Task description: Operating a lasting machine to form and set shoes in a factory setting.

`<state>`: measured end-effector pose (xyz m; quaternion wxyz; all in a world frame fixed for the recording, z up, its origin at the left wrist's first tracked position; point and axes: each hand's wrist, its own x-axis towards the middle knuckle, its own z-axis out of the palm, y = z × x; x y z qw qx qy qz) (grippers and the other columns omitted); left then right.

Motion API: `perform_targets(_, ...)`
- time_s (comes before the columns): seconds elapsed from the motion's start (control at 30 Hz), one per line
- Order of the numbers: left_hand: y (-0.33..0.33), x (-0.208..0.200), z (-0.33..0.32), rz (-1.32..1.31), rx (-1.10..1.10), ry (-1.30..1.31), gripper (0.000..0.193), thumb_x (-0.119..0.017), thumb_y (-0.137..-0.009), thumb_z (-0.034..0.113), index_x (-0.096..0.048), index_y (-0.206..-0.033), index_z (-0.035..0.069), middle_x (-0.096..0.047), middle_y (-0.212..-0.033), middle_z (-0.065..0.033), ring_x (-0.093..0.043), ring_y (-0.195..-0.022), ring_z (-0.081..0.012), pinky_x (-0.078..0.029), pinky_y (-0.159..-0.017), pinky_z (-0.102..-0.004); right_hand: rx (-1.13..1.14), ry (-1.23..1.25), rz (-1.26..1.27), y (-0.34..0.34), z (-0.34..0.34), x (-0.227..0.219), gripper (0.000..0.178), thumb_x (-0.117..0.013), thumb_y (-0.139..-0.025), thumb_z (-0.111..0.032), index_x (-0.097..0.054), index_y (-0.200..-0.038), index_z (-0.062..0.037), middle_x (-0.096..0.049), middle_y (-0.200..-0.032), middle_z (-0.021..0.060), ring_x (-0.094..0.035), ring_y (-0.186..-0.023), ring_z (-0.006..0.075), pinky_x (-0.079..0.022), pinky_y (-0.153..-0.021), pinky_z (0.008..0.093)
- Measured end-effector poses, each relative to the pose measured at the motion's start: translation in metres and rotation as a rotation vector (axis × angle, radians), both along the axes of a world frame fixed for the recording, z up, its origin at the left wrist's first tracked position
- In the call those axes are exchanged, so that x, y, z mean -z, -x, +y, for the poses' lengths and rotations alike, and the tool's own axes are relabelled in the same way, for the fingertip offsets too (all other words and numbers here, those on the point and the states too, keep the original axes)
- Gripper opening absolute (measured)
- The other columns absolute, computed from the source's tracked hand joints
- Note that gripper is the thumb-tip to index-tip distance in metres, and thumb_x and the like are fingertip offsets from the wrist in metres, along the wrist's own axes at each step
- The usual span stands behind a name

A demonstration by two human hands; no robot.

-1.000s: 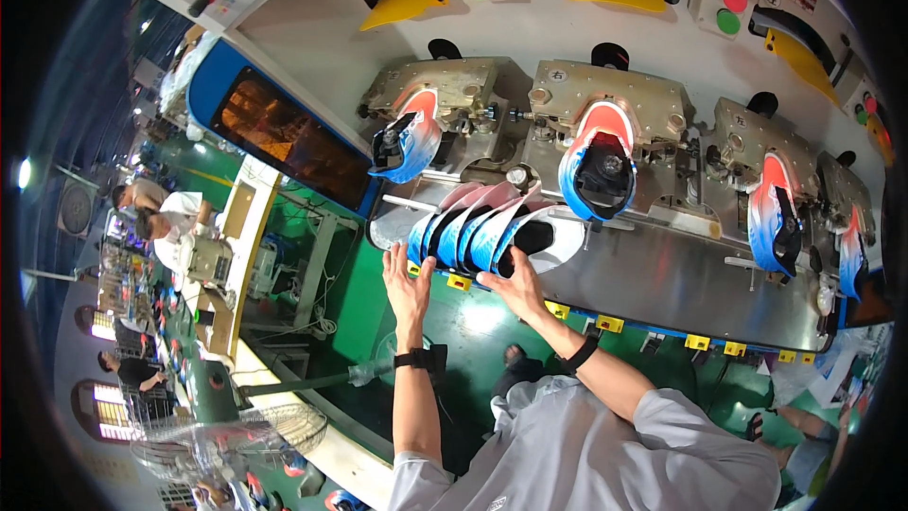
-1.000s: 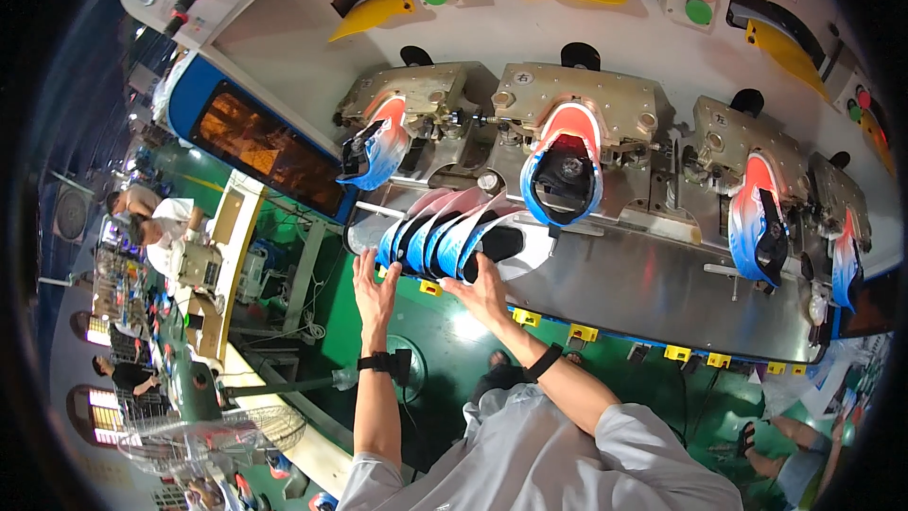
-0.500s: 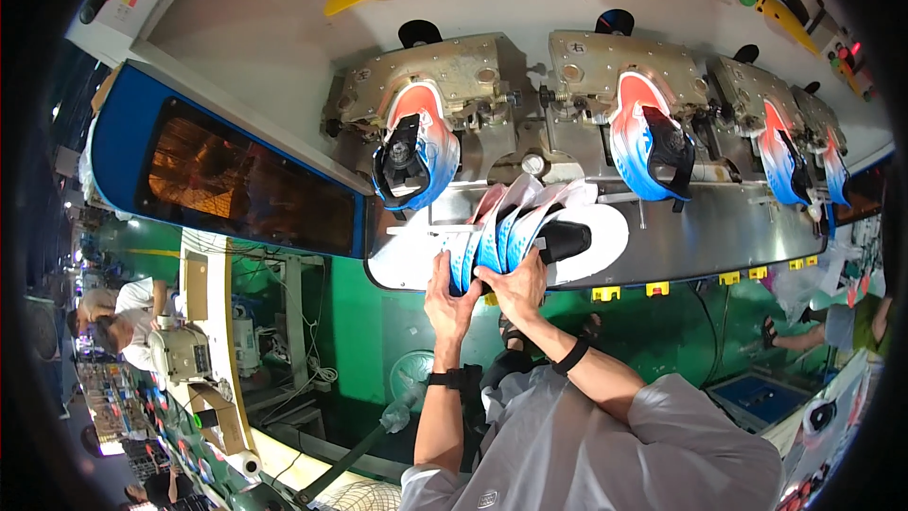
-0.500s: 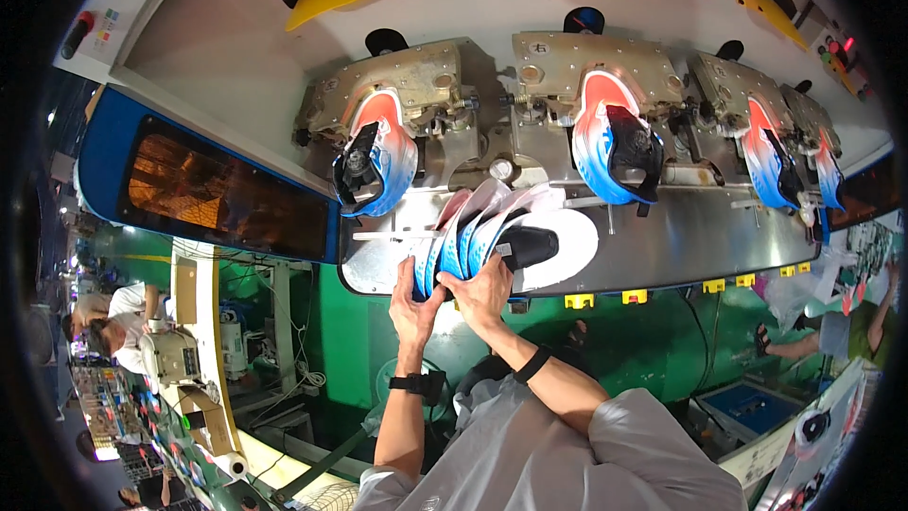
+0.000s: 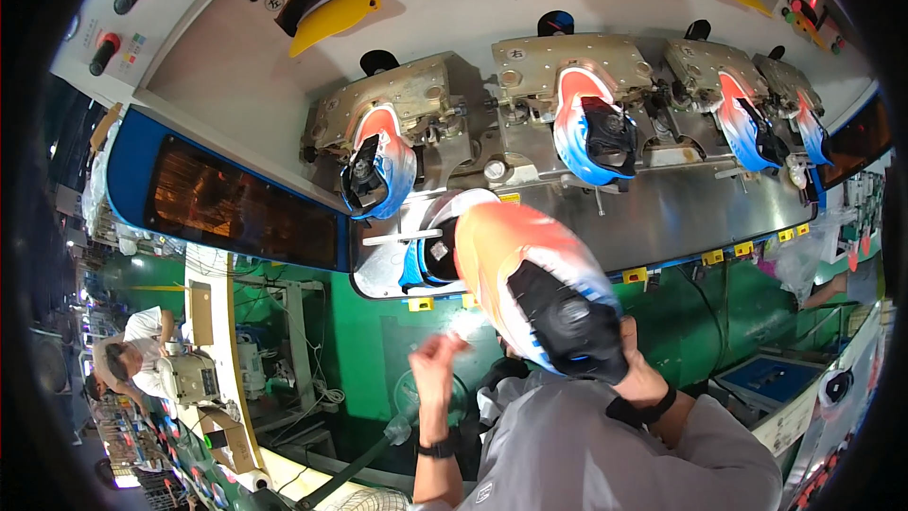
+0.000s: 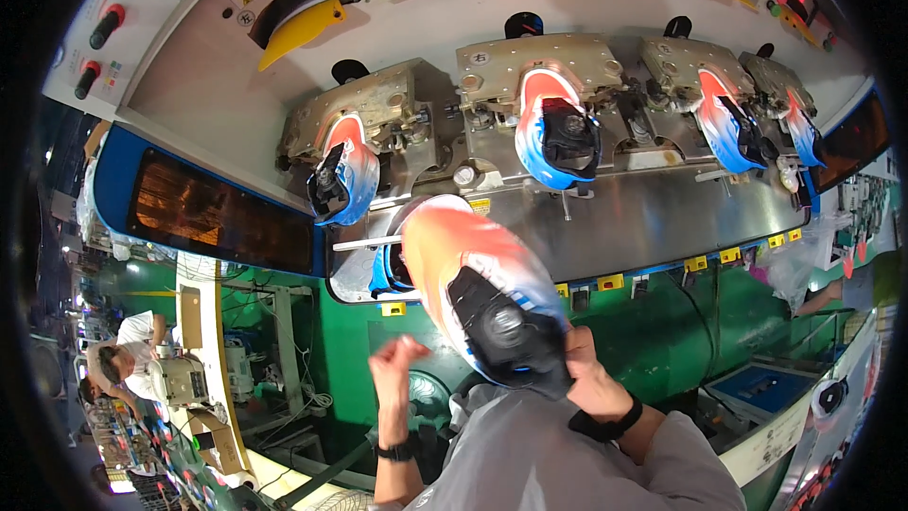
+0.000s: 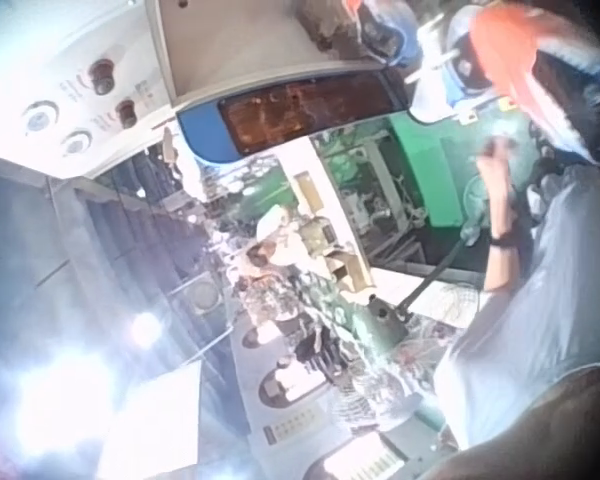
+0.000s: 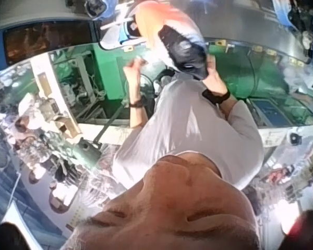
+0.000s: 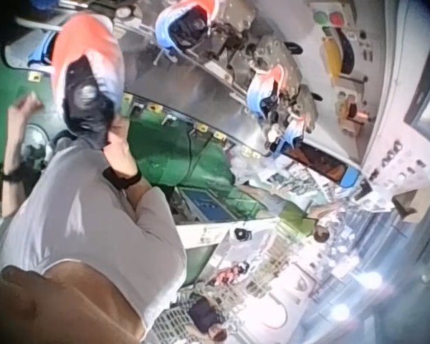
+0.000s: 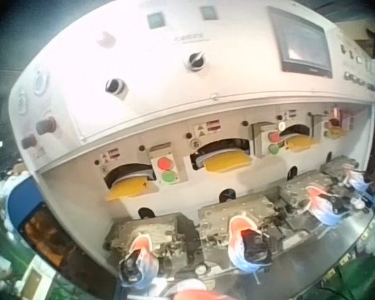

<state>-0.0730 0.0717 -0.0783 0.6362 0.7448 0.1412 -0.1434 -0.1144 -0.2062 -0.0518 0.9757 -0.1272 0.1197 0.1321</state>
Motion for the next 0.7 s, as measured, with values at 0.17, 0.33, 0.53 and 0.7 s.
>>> perform_targets(0.17,0.059,-0.002,-0.072,-0.197,0.363,0.566,0.091,-0.074,-0.078,0.055,-0.038,-0.142,0.000,-0.046,-0.143,-0.0112,-0.041,-0.134,-0.0292,-0.029,-0.113,-0.0496,-0.071,-0.277,-0.181,-0.017,0.023,0.002,0.063,-0.049,-0.095,-0.044,-0.040,-0.143,-0.0036,-0.044,-0.146,0.0140,-0.042,-0.133,0.0277,-0.032,-0.114,0.0450)
perform_targets(0.33,0.040,-0.067,-0.149,-0.355,-0.244,0.799,0.098,-0.082,-0.075,0.044,-0.027,-0.148,0.008,-0.043,-0.143,-0.0055,-0.043,-0.131,-0.0235,-0.036,-0.108,-0.0435,-0.116,-0.614,-0.194,-0.021,0.014,-0.020,0.068,-0.051,-0.093,-0.047,-0.038,-0.145,-0.0057,-0.040,-0.149,0.0131,-0.037,-0.137,0.0307,-0.025,-0.116,0.0486)
perform_targets(0.53,0.035,-0.100,-0.159,-0.409,-0.310,0.825,0.083,-0.081,-0.078,0.027,-0.034,-0.144,0.006,-0.050,-0.135,-0.0060,-0.049,-0.125,-0.0216,-0.040,-0.105,-0.0387,-0.214,-0.390,-0.155,-0.019,-0.010,-0.047,0.065,-0.051,-0.094,-0.046,-0.039,-0.145,-0.0088,-0.045,-0.146,0.0126,-0.041,-0.134,0.0297,-0.033,-0.110,0.0507)
perform_targets(0.7,0.021,-0.118,-0.145,-0.465,-0.251,0.976,0.074,-0.080,-0.078,0.021,-0.040,-0.139,0.007,-0.056,-0.127,-0.0062,-0.055,-0.118,-0.0209,-0.045,-0.100,-0.0413,0.258,0.687,-0.283,-0.014,-0.022,-0.077,0.062,-0.072,-0.084,-0.026,-0.045,-0.138,-0.0113,-0.053,-0.127,0.0080,-0.054,-0.099,0.0179,-0.047,-0.083,0.0329)
